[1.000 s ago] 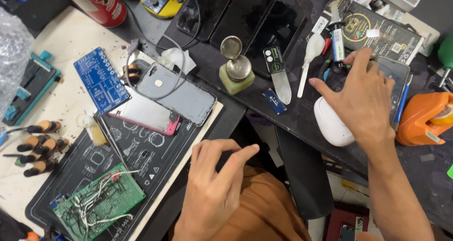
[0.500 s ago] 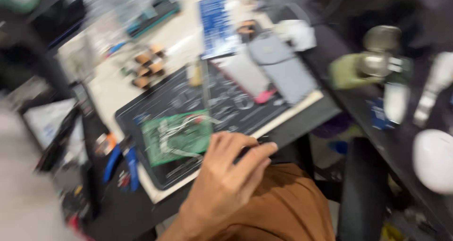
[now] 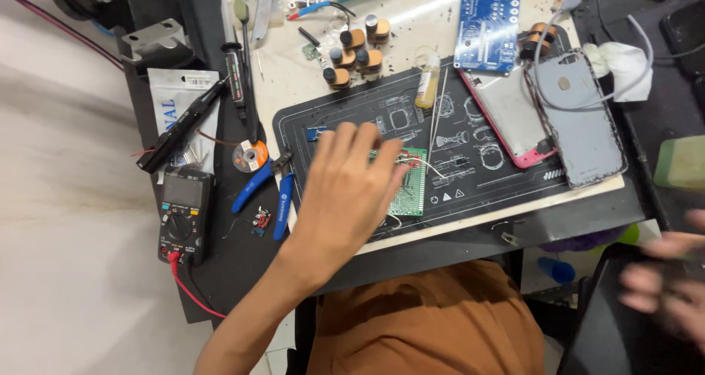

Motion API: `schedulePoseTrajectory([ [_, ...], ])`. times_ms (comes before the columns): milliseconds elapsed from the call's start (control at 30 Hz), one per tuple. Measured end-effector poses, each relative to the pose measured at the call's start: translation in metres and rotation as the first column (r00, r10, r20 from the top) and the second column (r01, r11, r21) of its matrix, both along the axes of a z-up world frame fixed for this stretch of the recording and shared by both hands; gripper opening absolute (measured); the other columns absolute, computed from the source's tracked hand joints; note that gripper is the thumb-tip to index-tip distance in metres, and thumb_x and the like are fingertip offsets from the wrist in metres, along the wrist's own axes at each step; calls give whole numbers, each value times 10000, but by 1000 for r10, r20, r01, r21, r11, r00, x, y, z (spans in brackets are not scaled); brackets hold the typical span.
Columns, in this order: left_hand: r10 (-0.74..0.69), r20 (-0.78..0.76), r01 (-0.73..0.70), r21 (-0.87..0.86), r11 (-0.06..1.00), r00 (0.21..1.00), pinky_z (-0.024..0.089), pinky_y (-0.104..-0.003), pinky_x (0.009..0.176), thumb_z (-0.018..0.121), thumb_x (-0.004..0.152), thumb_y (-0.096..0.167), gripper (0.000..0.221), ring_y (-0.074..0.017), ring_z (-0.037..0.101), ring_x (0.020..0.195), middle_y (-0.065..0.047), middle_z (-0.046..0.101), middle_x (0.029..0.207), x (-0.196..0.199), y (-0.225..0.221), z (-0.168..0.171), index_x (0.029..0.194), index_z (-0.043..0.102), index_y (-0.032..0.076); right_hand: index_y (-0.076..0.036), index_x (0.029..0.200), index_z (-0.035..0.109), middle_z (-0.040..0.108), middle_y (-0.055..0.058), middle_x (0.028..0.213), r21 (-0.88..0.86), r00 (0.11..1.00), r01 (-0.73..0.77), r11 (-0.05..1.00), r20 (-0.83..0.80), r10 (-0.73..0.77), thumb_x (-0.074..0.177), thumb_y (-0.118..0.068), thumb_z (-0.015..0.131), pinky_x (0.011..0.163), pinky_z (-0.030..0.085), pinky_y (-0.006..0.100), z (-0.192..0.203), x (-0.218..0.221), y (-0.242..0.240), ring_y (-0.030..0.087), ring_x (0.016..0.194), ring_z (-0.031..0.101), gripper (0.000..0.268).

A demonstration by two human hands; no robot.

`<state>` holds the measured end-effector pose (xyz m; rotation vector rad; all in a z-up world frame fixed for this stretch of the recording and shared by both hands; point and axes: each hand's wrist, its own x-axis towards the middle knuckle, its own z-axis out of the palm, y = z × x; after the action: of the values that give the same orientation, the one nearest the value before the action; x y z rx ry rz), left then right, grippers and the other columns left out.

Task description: The person heats a circuit board with a hot air gun while using tweezers to manipulate a component, wipes the surface with a cloth, and then uses snips to trim wires on another board.

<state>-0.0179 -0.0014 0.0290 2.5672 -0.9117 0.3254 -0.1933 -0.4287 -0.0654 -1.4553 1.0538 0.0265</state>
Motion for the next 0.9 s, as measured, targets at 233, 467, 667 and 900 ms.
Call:
schedulePoseTrajectory([
  [233, -42, -71, 41, -2, 999, 997, 477, -411, 874, 671, 883, 8, 135, -292, 571, 973, -136, 599, 1008, 6, -3, -12, 1018, 666, 0, 60, 1434, 476, 618, 253, 1311, 191, 642, -712, 675, 566, 517, 999, -223, 537, 1089, 445, 483, 52, 54, 126, 357, 1256, 611, 523],
  [467, -41, -181, -14, -293, 956, 983, 468, -425, 868, 704, 942, 31, 105, -298, 601, 947, -110, 619, 996, -2, 20, 1, 1033, 656, 15, -7, 1237, 586, 723, 85, 1108, -433, 658, -606, 667, 198, 726, 889, -59, 684, 913, 536, 315, 92, 92, 190, 153, 1064, 690, 365],
  [667, 23, -157, -72, -308, 949, 987, 463, -417, 852, 722, 927, 22, 136, -289, 607, 963, -88, 627, 1002, -7, 39, 12, 1059, 700, 40, -21, 1193, 616, 753, 114, 1053, -697, 575, -518, 496, 145, 805, 893, -96, 769, 815, 585, 327, 90, 124, 213, 190, 968, 747, 346],
  [900, 86, -150, -131, -322, 938, 985, 476, -414, 862, 724, 953, 20, 130, -277, 615, 978, -84, 627, 997, 1, 58, 15, 1079, 703, 40, -32, 1227, 638, 758, 164, 943, -678, 553, -649, 345, -110, 826, 876, -109, 750, 647, 564, 376, 92, 160, 236, 229, 806, 764, 376],
])
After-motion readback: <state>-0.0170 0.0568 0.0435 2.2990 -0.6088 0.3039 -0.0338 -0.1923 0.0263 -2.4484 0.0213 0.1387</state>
